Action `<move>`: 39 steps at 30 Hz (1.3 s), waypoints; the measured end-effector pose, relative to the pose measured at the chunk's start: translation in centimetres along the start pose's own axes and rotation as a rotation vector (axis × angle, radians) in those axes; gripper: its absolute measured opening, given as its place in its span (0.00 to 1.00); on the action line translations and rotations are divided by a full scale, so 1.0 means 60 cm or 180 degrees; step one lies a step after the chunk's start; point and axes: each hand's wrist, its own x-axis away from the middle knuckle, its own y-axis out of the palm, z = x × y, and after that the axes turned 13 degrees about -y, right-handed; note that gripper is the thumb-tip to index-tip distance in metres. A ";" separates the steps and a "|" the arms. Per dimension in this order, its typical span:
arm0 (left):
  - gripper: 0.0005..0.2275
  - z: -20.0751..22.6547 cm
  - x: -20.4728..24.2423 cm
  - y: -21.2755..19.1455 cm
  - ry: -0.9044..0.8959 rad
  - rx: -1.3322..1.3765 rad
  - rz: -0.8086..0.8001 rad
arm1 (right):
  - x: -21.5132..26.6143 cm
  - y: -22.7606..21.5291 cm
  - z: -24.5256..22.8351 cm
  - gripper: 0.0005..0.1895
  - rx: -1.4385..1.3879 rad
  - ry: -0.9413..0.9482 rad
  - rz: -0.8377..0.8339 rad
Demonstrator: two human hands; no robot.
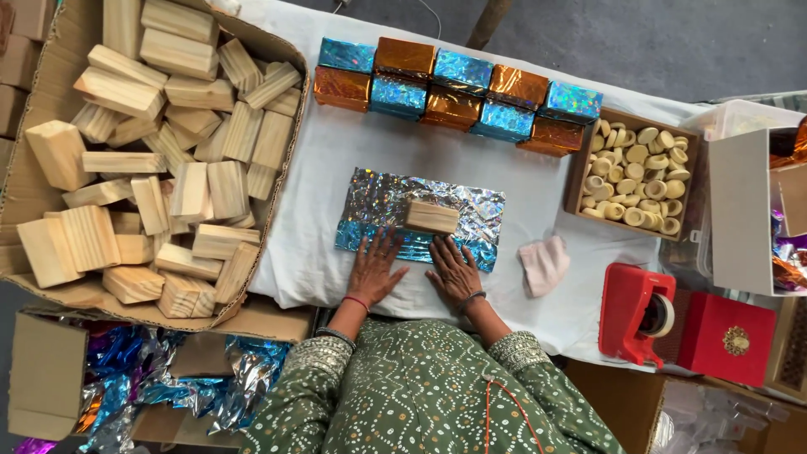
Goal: The person wraps small wooden blocks in shiny blue and silver foil paper. They pick up a block, place it on the foil, fold the paper around it, and secure the wrapped block with tape from a red dispenser.
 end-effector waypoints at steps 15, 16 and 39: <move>0.25 -0.066 0.040 -0.082 -0.0998 0.0472 0.0634 | 0.001 -0.003 -0.001 0.36 0.0083 -0.0002 0.0061; 0.25 -0.028 0.038 -0.073 -0.0996 0.0479 0.0632 | 0.003 -0.004 -0.002 0.36 0.0087 0.0001 0.0056; 0.32 0.066 -0.008 -0.019 0.0604 -0.0418 -0.0472 | 0.118 0.011 0.132 0.42 0.0333 0.0379 0.0288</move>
